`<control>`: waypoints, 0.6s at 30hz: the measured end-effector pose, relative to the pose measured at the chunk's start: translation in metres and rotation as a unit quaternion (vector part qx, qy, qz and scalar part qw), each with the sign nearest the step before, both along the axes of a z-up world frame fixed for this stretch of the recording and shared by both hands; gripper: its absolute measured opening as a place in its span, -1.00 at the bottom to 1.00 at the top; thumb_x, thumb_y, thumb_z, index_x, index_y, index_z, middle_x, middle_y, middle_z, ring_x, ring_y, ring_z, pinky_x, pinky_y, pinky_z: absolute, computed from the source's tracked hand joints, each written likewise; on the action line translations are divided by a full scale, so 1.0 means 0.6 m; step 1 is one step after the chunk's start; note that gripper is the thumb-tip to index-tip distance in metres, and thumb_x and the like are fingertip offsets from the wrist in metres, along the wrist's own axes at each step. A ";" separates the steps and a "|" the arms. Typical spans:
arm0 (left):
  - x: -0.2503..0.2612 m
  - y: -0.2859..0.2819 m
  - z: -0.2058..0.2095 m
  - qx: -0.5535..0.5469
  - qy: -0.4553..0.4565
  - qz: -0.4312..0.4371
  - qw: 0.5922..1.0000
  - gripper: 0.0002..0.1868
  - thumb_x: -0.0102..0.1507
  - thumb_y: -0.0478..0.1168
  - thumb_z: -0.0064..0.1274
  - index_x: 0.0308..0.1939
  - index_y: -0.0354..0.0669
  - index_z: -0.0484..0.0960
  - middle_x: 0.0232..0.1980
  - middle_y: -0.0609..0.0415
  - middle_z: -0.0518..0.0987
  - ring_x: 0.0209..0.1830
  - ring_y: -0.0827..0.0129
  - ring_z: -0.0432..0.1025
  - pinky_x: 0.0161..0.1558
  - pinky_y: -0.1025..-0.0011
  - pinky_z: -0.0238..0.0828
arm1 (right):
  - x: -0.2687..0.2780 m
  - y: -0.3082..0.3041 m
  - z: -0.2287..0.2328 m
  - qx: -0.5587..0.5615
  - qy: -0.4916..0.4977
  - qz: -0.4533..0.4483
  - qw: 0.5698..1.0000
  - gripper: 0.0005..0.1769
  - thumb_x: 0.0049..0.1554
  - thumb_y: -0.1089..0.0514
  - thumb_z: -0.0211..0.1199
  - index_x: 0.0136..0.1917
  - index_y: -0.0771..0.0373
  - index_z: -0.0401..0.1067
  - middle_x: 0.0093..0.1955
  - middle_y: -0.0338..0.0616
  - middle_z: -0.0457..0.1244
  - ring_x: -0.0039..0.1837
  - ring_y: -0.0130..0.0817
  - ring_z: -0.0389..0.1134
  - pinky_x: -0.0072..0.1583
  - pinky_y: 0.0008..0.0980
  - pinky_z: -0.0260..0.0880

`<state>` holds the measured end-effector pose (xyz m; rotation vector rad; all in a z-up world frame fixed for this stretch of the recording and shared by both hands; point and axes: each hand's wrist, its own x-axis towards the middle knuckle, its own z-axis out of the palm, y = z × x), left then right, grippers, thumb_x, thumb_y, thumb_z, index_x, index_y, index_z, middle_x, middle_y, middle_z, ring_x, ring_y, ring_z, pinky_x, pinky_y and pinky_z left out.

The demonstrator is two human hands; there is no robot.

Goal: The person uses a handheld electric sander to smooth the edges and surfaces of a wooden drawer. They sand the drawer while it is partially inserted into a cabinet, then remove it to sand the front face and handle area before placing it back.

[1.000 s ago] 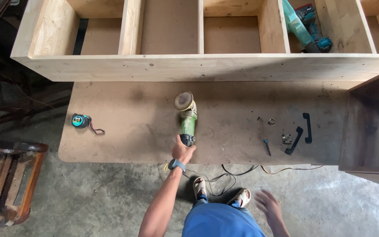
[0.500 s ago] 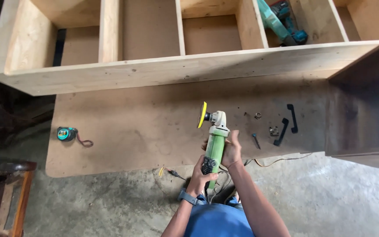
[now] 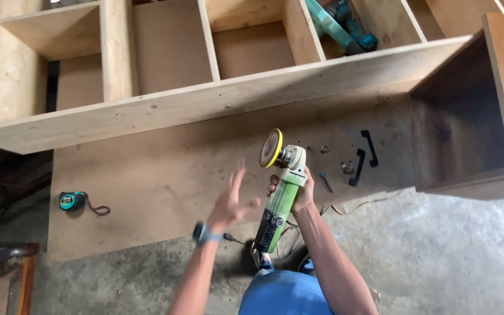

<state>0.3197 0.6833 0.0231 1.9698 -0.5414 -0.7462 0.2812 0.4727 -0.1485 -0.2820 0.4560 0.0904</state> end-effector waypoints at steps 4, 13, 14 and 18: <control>0.115 -0.061 -0.116 -0.209 -0.245 -0.040 0.946 0.38 -0.02 0.71 -0.06 0.65 0.00 -0.03 0.66 -0.36 -0.12 0.59 -0.43 -0.17 0.46 -0.39 -0.11 | 0.014 0.027 -0.004 -0.011 -0.053 0.009 0.998 -0.14 0.06 -0.51 -0.07 0.22 0.22 0.47 -0.28 0.26 0.22 -0.22 0.31 0.30 -0.09 0.21 0.32; 0.104 -0.126 -0.015 -0.158 -0.190 0.053 0.968 -0.10 0.15 0.36 0.05 0.51 0.18 0.24 0.29 -0.16 0.42 0.24 -0.29 0.40 0.24 -0.19 0.33 | 0.028 0.021 0.050 -0.086 -0.062 -0.002 0.994 -0.17 0.09 -0.40 -0.15 -0.21 0.45 0.48 -0.40 0.44 0.22 -0.32 0.43 0.34 -0.16 0.31 0.37; 0.101 -0.129 0.009 -0.087 -0.141 0.051 0.985 -0.14 0.20 0.44 -0.09 0.47 0.18 0.23 0.21 -0.14 0.46 0.19 -0.28 0.43 0.20 -0.15 0.34 | 0.028 0.019 0.056 -0.091 -0.077 -0.022 0.993 -0.20 0.09 -0.39 -0.14 -0.13 0.42 0.51 -0.39 0.45 0.24 -0.33 0.45 0.34 -0.18 0.30 0.35; 0.096 -0.131 0.062 -0.113 -0.157 -0.048 0.980 0.04 0.22 0.25 0.01 0.66 0.04 -0.09 0.67 -0.31 -0.08 0.56 -0.42 -0.02 0.47 -0.24 -0.01 | 0.022 0.012 0.081 -0.084 -0.069 -0.042 0.993 -0.23 0.09 -0.38 -0.13 -0.27 0.39 0.50 -0.43 0.52 0.24 -0.38 0.51 0.32 -0.21 0.37 0.33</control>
